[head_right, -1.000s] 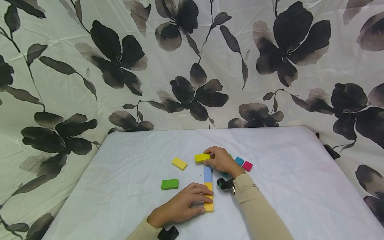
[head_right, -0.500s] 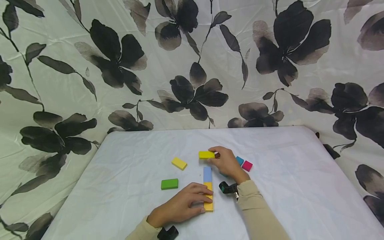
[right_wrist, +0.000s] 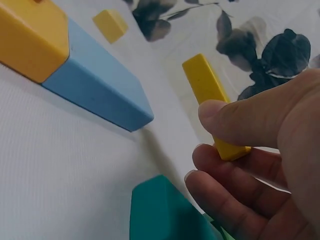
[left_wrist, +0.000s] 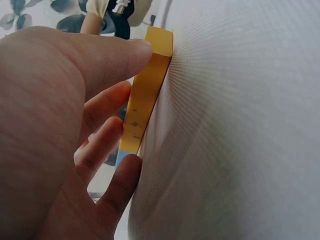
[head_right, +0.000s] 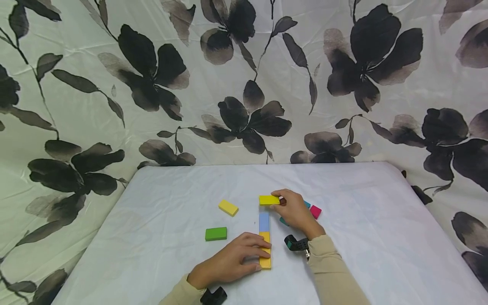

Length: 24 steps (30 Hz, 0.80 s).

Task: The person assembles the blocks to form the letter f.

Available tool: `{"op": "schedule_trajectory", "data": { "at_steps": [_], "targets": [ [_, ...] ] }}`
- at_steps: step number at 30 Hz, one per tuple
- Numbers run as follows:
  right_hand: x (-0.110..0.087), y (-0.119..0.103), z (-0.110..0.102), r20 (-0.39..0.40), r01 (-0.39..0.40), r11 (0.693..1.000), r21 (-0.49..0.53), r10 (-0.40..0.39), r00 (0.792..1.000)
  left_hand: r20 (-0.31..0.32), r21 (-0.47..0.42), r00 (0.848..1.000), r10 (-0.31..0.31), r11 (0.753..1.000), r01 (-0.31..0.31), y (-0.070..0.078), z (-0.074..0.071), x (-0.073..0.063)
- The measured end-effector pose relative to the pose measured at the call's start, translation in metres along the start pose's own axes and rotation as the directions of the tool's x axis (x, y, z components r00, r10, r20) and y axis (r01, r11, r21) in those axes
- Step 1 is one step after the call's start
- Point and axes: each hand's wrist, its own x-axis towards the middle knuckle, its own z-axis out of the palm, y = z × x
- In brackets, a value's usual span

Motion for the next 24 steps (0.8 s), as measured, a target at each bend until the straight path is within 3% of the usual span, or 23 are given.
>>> {"op": "schedule_trajectory", "data": {
  "at_steps": [13, 24],
  "targets": [
    [-0.008, 0.003, -0.003, 0.011, -0.028, 0.999, -0.021, 0.028, 1.0, 0.013, -0.006, 1.0, -0.014, 1.0, 0.014, 0.0, 0.001, -0.001],
    [-0.02, 0.006, -0.012, -0.069, 0.072, 0.997, -0.041, -0.074, 0.995, 0.021, 0.008, 1.0, -0.019, 1.0, 0.018, 0.0, 0.001, 0.0]
  ]
}}
